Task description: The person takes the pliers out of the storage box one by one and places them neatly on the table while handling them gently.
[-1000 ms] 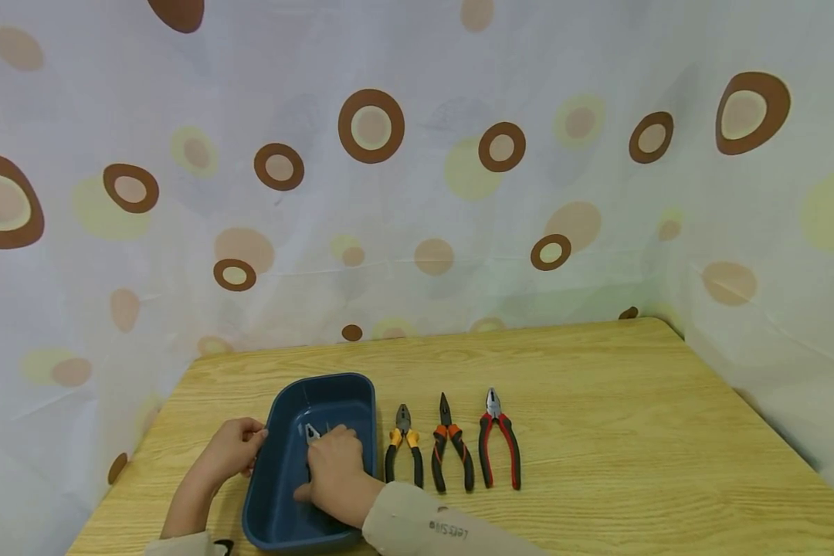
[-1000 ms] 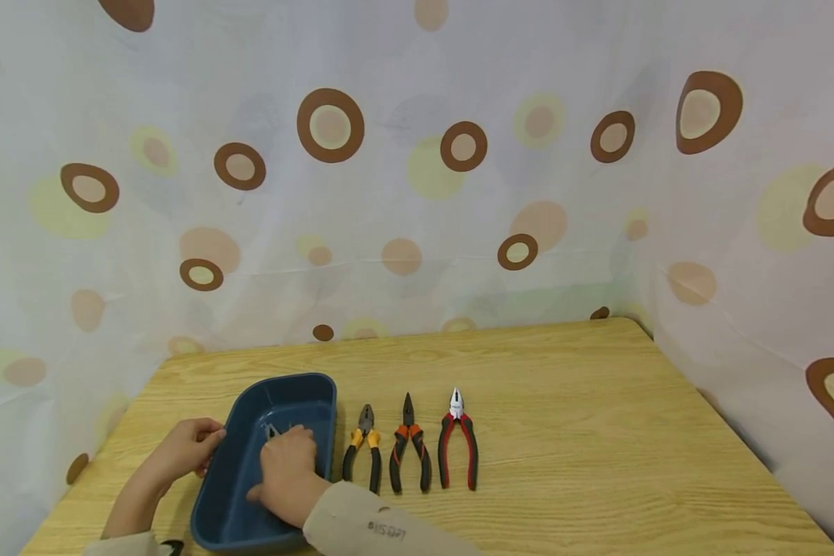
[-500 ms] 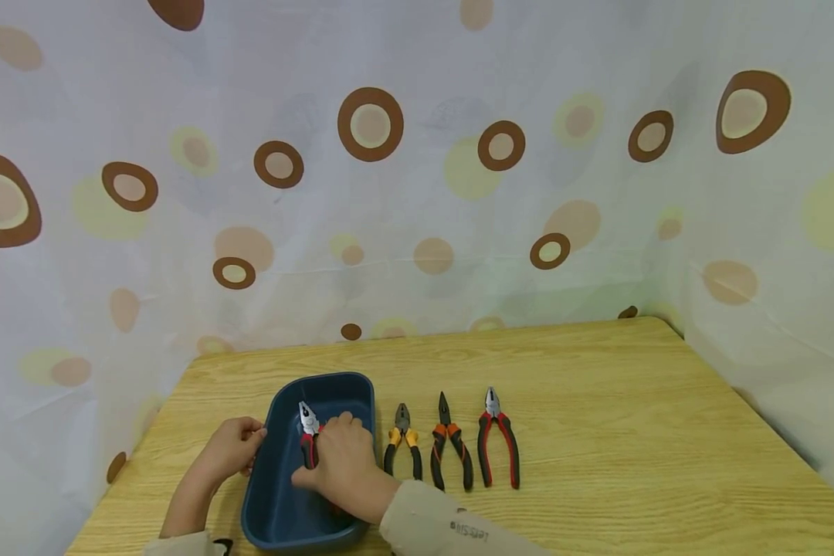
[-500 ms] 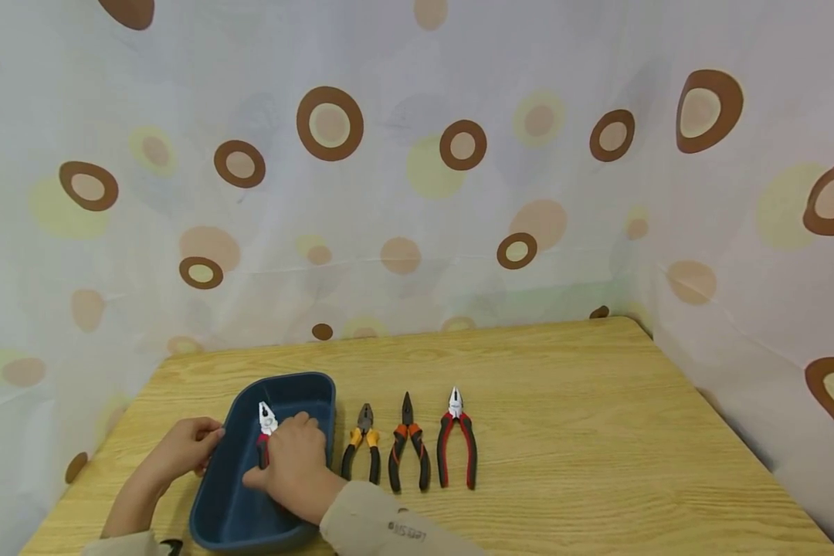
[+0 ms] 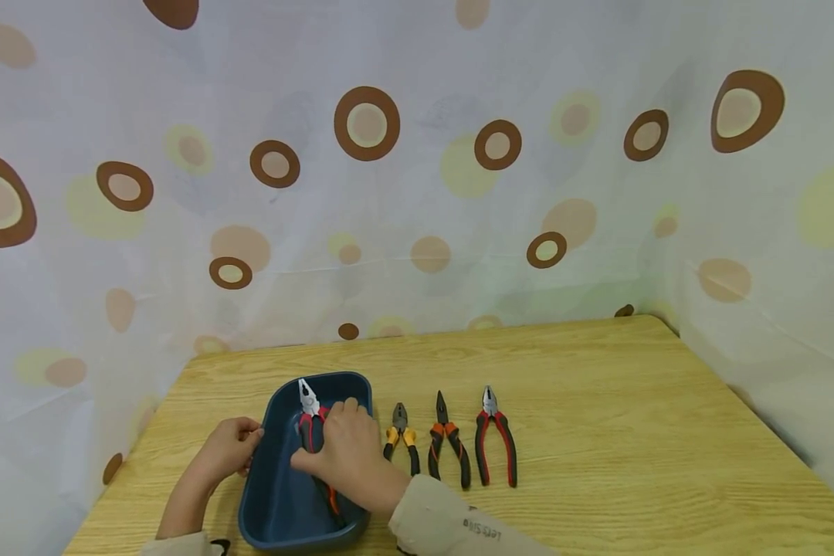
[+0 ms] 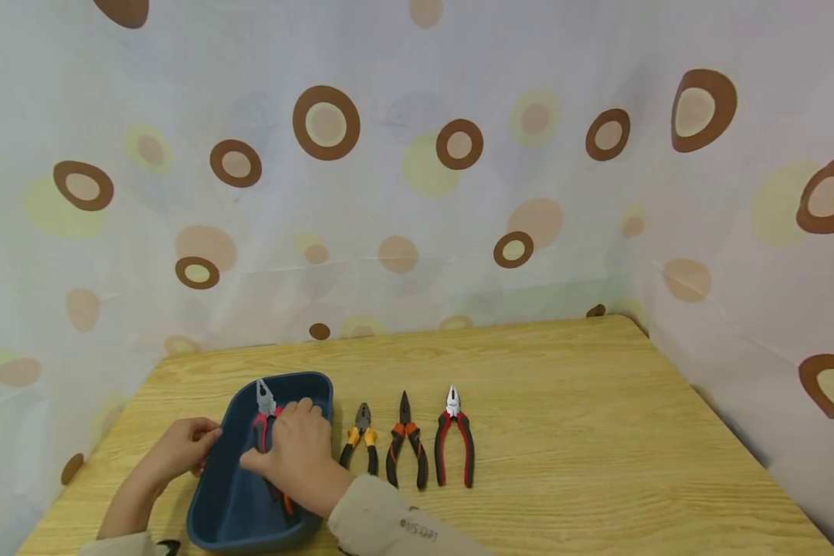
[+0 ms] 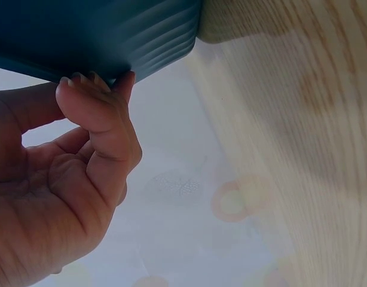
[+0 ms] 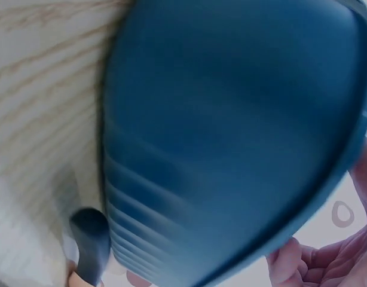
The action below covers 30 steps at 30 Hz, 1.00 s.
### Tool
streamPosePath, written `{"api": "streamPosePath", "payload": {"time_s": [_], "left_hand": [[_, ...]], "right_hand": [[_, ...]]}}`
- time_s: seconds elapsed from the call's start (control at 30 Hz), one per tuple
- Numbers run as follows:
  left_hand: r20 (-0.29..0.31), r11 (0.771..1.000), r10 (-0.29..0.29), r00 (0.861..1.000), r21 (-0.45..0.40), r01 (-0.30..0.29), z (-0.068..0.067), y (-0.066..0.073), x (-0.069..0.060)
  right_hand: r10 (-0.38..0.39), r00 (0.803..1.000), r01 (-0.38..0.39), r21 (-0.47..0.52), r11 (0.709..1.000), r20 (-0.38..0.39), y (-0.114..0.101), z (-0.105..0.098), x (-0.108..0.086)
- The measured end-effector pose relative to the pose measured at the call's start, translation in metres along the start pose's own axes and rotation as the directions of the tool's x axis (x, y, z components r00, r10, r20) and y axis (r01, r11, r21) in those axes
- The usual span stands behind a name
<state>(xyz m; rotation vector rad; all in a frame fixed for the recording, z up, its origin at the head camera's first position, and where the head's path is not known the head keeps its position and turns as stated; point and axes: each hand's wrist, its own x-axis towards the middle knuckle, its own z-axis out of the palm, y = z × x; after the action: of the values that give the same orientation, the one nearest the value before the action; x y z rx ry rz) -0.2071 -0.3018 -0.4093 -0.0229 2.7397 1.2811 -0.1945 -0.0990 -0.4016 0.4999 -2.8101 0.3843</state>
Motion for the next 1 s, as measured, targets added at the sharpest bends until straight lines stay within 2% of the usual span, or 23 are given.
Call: {"api": "streamPosePath", "payload": {"time_s": [0.23,0.4,0.63,1.0], "left_hand": [[0.013,1.0,-0.015,1.0,0.008,0.015,-0.002,0.001,-0.001],[0.012,1.0,-0.01,1.0,0.027,0.01,-0.001,0.001,0.0],[0.013,1.0,0.012,1.0,0.029,-0.012,-0.001,0.001,0.001],[0.008,1.0,-0.01,1.0,0.019,0.01,0.001,0.0,0.002]], "right_hand": [[0.002,1.0,-0.006,0.134,0.991,0.031,0.008,-0.015,-0.002],[0.022,1.0,-0.024,0.207,0.978,0.012,0.013,-0.022,-0.007],[0.052,0.999,-0.048,0.219,0.975,-0.01,0.023,-0.031,-0.014],[0.091,0.995,-0.08,0.234,0.969,-0.033,0.038,-0.041,-0.021]]}}
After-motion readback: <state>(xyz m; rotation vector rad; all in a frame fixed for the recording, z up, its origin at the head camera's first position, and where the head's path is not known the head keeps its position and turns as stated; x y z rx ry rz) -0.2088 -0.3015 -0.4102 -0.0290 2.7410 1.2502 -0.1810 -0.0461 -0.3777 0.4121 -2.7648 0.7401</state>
